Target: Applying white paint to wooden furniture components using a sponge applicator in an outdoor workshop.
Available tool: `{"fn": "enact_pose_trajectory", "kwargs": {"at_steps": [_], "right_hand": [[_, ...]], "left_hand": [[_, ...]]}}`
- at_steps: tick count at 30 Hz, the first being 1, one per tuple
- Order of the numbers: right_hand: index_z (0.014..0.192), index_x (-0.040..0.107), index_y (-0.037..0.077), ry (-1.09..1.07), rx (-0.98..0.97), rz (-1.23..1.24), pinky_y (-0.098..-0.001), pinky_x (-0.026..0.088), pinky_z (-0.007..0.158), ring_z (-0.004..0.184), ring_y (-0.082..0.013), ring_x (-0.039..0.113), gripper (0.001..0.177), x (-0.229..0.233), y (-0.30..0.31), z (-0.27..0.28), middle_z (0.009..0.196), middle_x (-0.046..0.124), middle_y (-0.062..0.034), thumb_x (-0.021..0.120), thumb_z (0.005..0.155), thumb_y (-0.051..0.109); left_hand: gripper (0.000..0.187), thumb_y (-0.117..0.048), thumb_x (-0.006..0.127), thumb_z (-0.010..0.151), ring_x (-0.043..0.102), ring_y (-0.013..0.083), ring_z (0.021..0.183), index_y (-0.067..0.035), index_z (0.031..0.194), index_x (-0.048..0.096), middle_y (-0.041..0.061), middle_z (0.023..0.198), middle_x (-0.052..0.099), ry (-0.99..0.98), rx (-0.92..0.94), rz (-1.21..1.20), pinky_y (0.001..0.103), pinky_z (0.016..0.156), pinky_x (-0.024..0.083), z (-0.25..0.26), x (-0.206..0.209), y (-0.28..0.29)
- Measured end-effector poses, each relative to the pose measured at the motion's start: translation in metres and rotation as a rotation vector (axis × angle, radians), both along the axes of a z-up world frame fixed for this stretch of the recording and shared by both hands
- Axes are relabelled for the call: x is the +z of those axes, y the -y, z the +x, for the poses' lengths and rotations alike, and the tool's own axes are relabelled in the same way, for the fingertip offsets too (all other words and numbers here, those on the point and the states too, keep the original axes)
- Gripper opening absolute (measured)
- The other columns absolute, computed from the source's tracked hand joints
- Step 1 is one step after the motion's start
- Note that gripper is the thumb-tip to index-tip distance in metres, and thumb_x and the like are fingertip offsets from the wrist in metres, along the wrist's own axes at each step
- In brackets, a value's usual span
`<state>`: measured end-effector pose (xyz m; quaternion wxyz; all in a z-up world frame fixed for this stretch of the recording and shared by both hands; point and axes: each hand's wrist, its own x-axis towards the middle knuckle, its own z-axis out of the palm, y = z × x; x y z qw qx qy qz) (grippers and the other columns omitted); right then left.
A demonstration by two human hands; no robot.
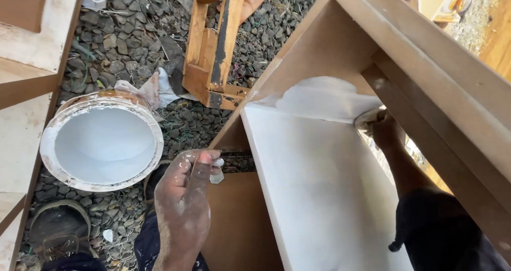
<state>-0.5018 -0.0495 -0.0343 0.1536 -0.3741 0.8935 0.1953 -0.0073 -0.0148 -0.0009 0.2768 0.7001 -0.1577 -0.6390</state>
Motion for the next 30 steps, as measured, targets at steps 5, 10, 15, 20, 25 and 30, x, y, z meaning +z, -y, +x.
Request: {"fn": "enact_pose_trajectory", "kwargs": {"at_steps": [5, 10, 15, 20, 25, 30], "right_hand": [[0.089, 0.069, -0.001, 0.194, -0.088, -0.135, -0.0419, 0.044, 0.028, 0.054, -0.0294, 0.067, 0.017, 0.025, 0.025, 0.104, 0.073, 0.067, -0.0162, 0.058, 0.082, 0.011], [0.098, 0.066, 0.015, 0.524, 0.031, -0.314, -0.0276, 0.052, 0.061, 0.076, -0.0078, 0.063, 0.028, 0.018, 0.046, 0.263, 0.09, 0.072, 0.0024, 0.076, 0.079, 0.033], [0.093, 0.068, 0.022, 0.153, 0.663, 0.271, -0.0504, 0.051, 0.071, 0.093, -0.0321, 0.065, 0.029, 0.022, 0.058, 0.29, 0.104, 0.07, -0.0035, 0.046, 0.093, 0.002], [0.091, 0.064, 0.012, 0.116, -0.067, -0.157, -0.043, 0.052, 0.055, 0.079, -0.0309, 0.069, 0.022, 0.01, 0.028, 0.141, 0.088, 0.069, -0.0084, 0.077, 0.074, 0.014], [0.096, 0.053, 0.01, 0.406, -0.206, -0.452, -0.0343, 0.036, 0.023, 0.055, -0.0228, 0.071, 0.018, 0.017, 0.035, 0.224, 0.072, 0.064, -0.0127, 0.068, 0.089, 0.017], [0.104, 0.066, 0.006, -0.024, 1.159, -0.457, -0.0469, 0.054, 0.067, 0.087, -0.0364, 0.063, 0.02, -0.027, -0.011, 0.117, 0.097, 0.066, -0.0157, 0.062, 0.086, -0.002]], "left_hand": [[0.049, -0.053, 0.051, 0.09, 0.079, 0.0137, 0.078, -0.014, 0.096, 0.08, 0.001, 0.087, 0.083, -0.033, -0.033, 0.0, 0.028, 0.078, 0.061, 0.013, 0.015, 0.006], [0.046, -0.05, 0.052, 0.093, 0.076, 0.0122, 0.079, -0.013, 0.098, 0.079, 0.0, 0.087, 0.081, -0.056, -0.039, -0.149, 0.026, 0.076, 0.06, 0.018, 0.013, 0.001], [0.044, -0.048, 0.054, 0.094, 0.074, 0.0114, 0.079, -0.013, 0.097, 0.079, 0.0, 0.087, 0.078, -0.057, -0.02, -0.136, 0.025, 0.075, 0.06, 0.027, 0.014, 0.005], [0.05, -0.054, 0.05, 0.091, 0.078, 0.012, 0.084, -0.015, 0.101, 0.08, -0.001, 0.089, 0.081, -0.073, -0.069, -0.041, 0.027, 0.081, 0.06, 0.038, 0.021, 0.011], [0.054, -0.058, 0.046, 0.091, 0.076, 0.0108, 0.084, -0.016, 0.103, 0.079, -0.002, 0.091, 0.081, -0.066, -0.109, -0.064, 0.027, 0.082, 0.058, 0.018, 0.012, 0.007], [0.049, -0.055, 0.05, 0.09, 0.079, 0.0126, 0.077, -0.017, 0.099, 0.08, -0.003, 0.092, 0.083, -0.071, -0.133, -0.009, 0.027, 0.075, 0.061, 0.01, 0.004, 0.007]]}}
